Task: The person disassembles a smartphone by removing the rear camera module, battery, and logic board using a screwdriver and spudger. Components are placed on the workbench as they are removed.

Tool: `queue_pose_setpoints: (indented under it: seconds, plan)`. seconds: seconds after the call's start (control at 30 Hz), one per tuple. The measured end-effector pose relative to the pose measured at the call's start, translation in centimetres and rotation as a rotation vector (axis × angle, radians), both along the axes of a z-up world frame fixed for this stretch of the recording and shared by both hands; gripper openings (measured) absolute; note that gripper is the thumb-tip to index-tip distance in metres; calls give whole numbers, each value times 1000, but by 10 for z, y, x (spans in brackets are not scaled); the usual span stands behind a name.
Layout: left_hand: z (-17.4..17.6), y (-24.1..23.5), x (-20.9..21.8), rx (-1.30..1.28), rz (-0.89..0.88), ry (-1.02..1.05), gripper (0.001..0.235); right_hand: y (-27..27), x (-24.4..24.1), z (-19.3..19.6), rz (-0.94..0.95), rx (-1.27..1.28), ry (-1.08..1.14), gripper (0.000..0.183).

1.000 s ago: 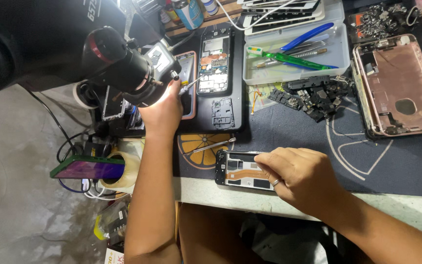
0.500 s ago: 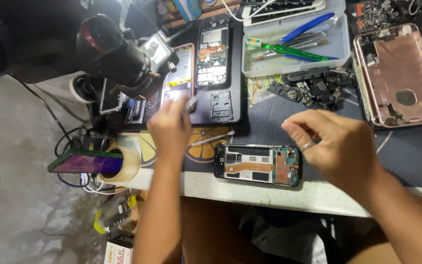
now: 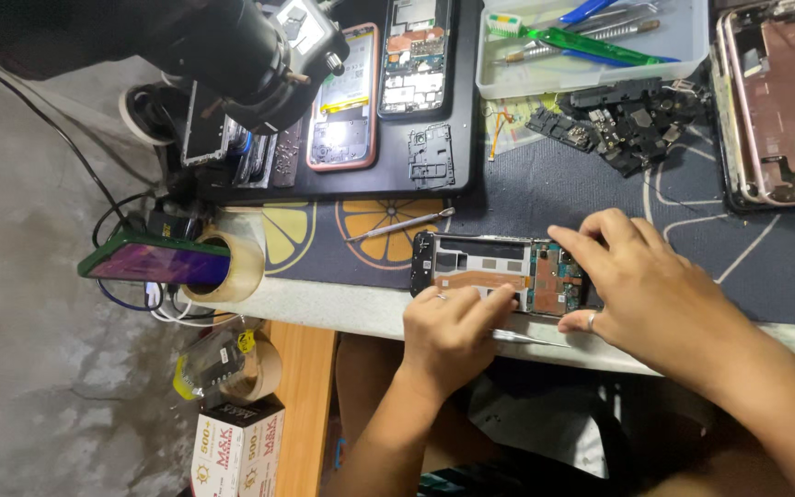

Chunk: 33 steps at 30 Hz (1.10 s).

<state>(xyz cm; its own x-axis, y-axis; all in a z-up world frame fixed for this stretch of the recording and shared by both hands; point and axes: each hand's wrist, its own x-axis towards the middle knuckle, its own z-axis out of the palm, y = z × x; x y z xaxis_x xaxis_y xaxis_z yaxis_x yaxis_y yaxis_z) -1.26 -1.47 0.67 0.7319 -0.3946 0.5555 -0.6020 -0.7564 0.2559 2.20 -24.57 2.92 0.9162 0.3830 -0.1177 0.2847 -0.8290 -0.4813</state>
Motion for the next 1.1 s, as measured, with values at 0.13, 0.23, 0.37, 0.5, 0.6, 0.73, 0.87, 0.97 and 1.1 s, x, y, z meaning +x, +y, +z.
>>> queue_pose_setpoints:
  seconds: [0.13, 0.23, 0.37, 0.5, 0.6, 0.73, 0.87, 0.97, 1.1]
  plan:
    - [0, 1, -4, 48, -55, -17, 24, 2, -2, -6, -31, -24, -21, 93]
    - [-2, 2, -6, 80, -95, -51, 24, 3, -3, -8, -37, -9, -75, 93]
    - [-4, 4, -7, 93, -105, -70, 22, 3, -3, -9, -29, -43, -59, 94]
    - [-4, 4, -7, 82, -113, -76, 21, 3, -2, -8, -32, -61, -35, 94]
    - [-4, 5, -8, 78, -112, -77, 20, 2, -2, -9, -14, -57, -50, 93]
    - [-3, 4, -7, 72, -105, -82, 19, 2, -1, -8, -8, -47, -38, 93]
    - [-4, 3, -7, 70, -102, -82, 19, 2, 1, -8, -6, -61, -21, 94]
    - [-4, 3, -7, 75, -99, -84, 19, 1, 1, -9, 3, -52, -39, 95]
    - [-3, 3, -7, 68, -103, -78, 18, -2, 2, -13, -2, -10, -32, 93]
